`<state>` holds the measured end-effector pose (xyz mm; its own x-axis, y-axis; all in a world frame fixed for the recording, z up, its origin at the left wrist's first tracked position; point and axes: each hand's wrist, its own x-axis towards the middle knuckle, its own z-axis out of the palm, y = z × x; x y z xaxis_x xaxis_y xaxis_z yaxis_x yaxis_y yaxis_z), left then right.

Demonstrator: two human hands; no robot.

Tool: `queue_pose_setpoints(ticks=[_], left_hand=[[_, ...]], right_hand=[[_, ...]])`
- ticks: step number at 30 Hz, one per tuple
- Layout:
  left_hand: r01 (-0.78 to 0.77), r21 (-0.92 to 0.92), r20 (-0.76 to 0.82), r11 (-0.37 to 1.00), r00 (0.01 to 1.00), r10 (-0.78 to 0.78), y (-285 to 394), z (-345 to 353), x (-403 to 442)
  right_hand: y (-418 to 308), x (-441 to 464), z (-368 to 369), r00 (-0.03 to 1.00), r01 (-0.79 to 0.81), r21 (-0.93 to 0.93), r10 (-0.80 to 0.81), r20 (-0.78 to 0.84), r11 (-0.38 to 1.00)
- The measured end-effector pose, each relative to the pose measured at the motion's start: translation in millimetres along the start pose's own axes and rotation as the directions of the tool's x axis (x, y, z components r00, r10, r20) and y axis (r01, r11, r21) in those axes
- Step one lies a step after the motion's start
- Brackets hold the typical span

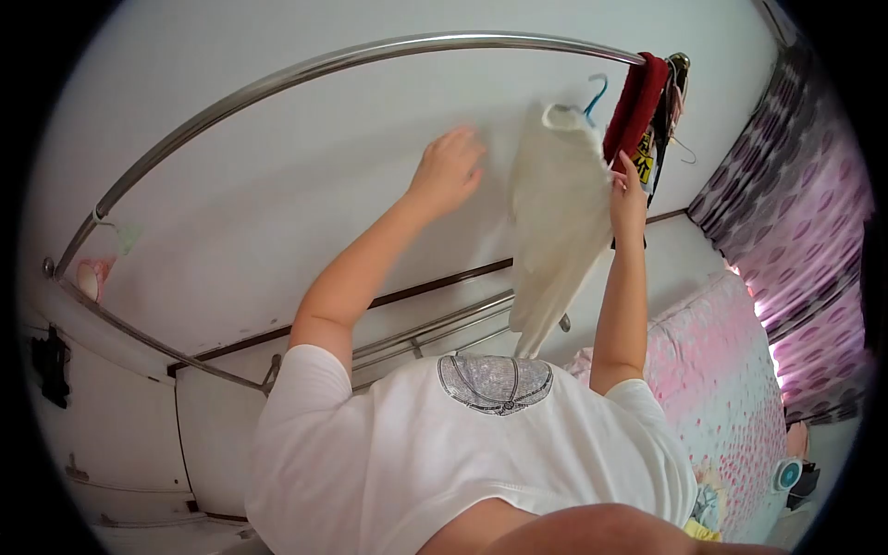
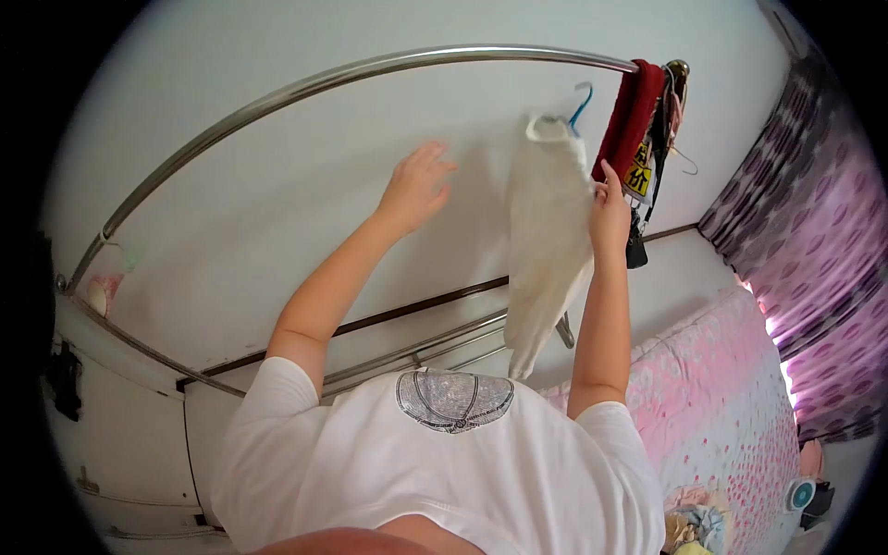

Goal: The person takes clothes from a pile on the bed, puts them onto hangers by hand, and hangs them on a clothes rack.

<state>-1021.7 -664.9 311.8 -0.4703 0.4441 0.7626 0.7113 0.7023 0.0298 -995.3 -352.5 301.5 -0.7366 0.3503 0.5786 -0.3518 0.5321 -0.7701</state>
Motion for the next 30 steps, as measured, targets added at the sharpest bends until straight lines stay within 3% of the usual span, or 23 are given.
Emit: queue_pose_setpoints(ticks=[1,2,4,5,6,7,9,11,15,17,18,24,30], left_hand=[[-0.052,-0.001,-0.015,0.999,0.999,0.052,3.6,11.0,0.1],[-0.101,-0.007,-0.023,0.995,0.995,0.101,9.6,22.2,-1.9],[0.024,-0.196,0.109,0.980,0.994,-0.002,15.6,54.0,6.8],[0.130,-0.302,0.230,0.944,0.971,-0.060,26.1,75.2,-10.7],[0.192,-0.306,0.296,0.933,0.950,-0.098,25.1,96.0,-26.7],[0.222,-0.284,0.319,0.933,0.939,-0.126,4.2,122.4,-30.0],[0.289,-0.264,0.406,0.920,0.899,-0.166,-11.7,152.1,-55.3],[0.364,-0.277,0.528,0.889,0.831,-0.176,1.3,163.9,-98.3],[0.413,-0.229,0.646,0.882,0.742,-0.180,19.2,208.7,-148.6],[0.433,-0.183,0.658,0.883,0.721,-0.218,28.7,214.9,-161.9],[0.438,-0.182,0.727,0.880,0.663,-0.179,23.4,233.3,-174.1],[0.437,-0.171,0.664,0.883,0.714,-0.224,21.3,251.9,-192.7],[0.445,-0.081,0.741,0.892,0.625,-0.244,24.4,268.6,-193.1]], right_hand=[[-3.0,-1.8,-6.0,0.995,-0.101,0.035,0.100,0.022,0.994],[17.1,0.5,-9.5,0.996,0.064,-0.140,-0.072,-0.051,0.988],[71.9,1.0,0.4,0.994,0.099,0.056,-0.096,-0.056,0.994],[78.1,-13.6,0.1,0.992,0.058,-0.089,-0.067,-0.105,0.994],[129.7,12.8,10.6,0.988,0.084,0.010,-0.082,-0.131,0.996],[174.1,20.2,16.4,0.989,0.008,0.116,0.009,-0.148,0.993],[221.8,-51.0,27.7,0.939,-0.306,0.160,0.325,-0.110,0.938],[269.1,-112.8,41.2,0.941,-0.335,-0.048,0.331,-0.074,0.941],[291.3,-192.9,54.5,0.812,-0.582,-0.048,0.583,0.022,0.812],[312.9,-211.6,60.9,0.801,-0.597,0.026,0.595,0.061,0.802],[309.9,-214.1,61.0,0.785,-0.617,0.009,0.614,0.080,0.787],[306.2,-210.9,64.8,0.732,-0.676,0.026,0.667,0.139,0.736],[314.8,-205.2,63.1,0.684,-0.730,0.129,0.711,0.166,0.672]])
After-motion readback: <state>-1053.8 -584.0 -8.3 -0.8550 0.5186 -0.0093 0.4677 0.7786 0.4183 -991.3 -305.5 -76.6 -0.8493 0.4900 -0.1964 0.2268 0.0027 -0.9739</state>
